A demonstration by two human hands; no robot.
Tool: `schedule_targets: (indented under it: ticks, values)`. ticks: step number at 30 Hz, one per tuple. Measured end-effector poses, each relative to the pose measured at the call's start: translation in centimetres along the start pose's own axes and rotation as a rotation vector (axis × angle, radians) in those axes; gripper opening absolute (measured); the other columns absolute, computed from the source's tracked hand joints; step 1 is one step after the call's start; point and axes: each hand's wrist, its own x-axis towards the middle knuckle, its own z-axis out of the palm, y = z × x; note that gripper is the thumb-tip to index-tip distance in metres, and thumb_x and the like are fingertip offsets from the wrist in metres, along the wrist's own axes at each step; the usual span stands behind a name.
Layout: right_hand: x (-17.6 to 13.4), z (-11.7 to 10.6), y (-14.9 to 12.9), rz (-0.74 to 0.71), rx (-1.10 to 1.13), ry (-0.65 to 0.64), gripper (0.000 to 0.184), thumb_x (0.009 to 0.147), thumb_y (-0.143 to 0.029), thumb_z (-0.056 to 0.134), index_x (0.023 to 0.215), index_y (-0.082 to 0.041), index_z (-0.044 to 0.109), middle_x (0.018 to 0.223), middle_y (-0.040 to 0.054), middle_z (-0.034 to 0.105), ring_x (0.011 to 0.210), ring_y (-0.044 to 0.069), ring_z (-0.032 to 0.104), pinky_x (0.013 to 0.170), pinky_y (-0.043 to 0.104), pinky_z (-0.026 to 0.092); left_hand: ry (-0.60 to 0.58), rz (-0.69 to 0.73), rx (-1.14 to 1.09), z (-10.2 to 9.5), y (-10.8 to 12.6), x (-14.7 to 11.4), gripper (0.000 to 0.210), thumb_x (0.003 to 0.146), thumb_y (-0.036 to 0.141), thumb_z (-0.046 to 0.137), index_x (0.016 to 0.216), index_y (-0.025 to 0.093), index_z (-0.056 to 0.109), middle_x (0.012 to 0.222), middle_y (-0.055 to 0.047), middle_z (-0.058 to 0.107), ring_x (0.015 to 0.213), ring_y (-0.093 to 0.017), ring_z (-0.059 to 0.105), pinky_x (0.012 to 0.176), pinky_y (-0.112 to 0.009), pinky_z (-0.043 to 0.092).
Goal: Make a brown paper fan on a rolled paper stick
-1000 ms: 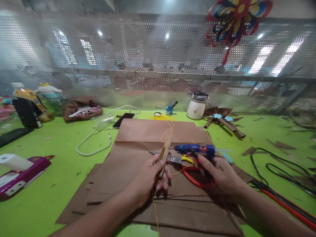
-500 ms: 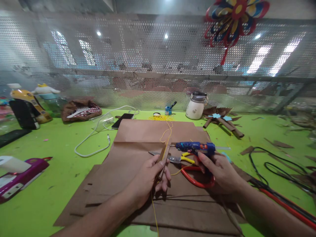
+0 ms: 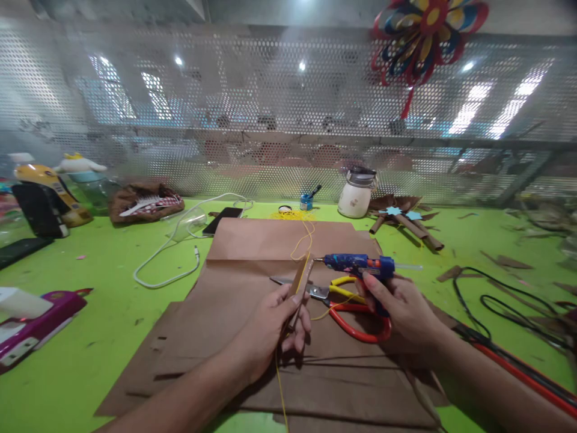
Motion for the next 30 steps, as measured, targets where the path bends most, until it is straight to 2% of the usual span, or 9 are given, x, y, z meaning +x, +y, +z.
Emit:
schedule_targets:
  ticks: [10, 13, 16, 22, 26, 30]
  values:
    - [0.0, -0.2, -0.5, -0.038, -0.005, 0.019, 0.047, 0.087, -0.052, 0.038, 0.055, -0.018, 0.043, 0.053, -0.0007, 0.044, 0.052, 0.012, 0.043, 0.052, 0.024, 0.036, -0.008, -0.022, -0.013, -0.1, 0.1, 0.1, 0.021, 0.083, 0.036, 0.050, 0.088, 0.016, 0.045, 0.061, 0.001, 0.057, 0.037, -0.005, 0.048, 0.034, -0.016, 0.019]
    - [0.0, 0.0, -0.2, -0.008, -0.004, 0.030, 0.047, 0.087, -0.052, 0.040, 0.055, -0.018, 0.043, 0.052, -0.0009, 0.043, 0.050, 0.011, 0.041, 0.049, 0.024, 0.035, -0.007, -0.017, -0.015, -0.1, 0.0, 0.1, 0.022, 0.082, 0.037, 0.051, 0.088, 0.016, 0.045, 0.062, 0.002, 0.057, 0.037, -0.005, 0.048, 0.034, -0.016, 0.019]
    - [0.1, 0.0, 0.5, 0.030, 0.019, 0.036, 0.045, 0.086, -0.052, 0.042, 0.058, -0.017, 0.046, 0.052, -0.0011, 0.043, 0.049, 0.011, 0.039, 0.045, 0.023, 0.033, -0.008, -0.017, -0.017, -0.2, 0.0, 0.1, 0.022, 0.082, 0.037, 0.052, 0.088, 0.016, 0.046, 0.062, 0.002, 0.058, 0.037, -0.005, 0.048, 0.034, -0.016, 0.020]
    - [0.3, -0.3, 0.4, -0.008, 0.125, 0.069, 0.041, 0.086, -0.051, 0.044, 0.070, -0.015, 0.054, 0.060, 0.0016, 0.049, 0.056, 0.013, 0.044, 0.053, 0.025, 0.036, -0.006, -0.026, -0.030, -0.2, 0.1, 0.2, 0.020, 0.083, 0.035, 0.051, 0.088, 0.016, 0.046, 0.060, 0.002, 0.058, 0.036, -0.006, 0.048, 0.034, -0.016, 0.018]
    - [-0.2, -0.6, -0.8, 0.001, 0.211, -0.062, 0.043, 0.086, -0.051, 0.043, 0.069, -0.014, 0.056, 0.062, 0.0033, 0.053, 0.057, 0.013, 0.047, 0.053, 0.024, 0.037, -0.012, -0.029, -0.054, -0.2, 0.1, 0.2, 0.021, 0.082, 0.035, 0.052, 0.089, 0.017, 0.045, 0.060, 0.002, 0.057, 0.036, -0.006, 0.048, 0.034, -0.016, 0.019]
    - [-0.6, -0.5, -1.2, 0.054, 0.168, -0.239, 0.047, 0.085, -0.054, 0.042, 0.067, -0.014, 0.057, 0.056, 0.0023, 0.052, 0.054, 0.012, 0.046, 0.050, 0.023, 0.034, -0.025, -0.023, -0.070, -0.2, 0.2, 0.1, 0.023, 0.083, 0.037, 0.052, 0.090, 0.017, 0.046, 0.061, 0.002, 0.057, 0.037, -0.006, 0.047, 0.034, -0.016, 0.018]
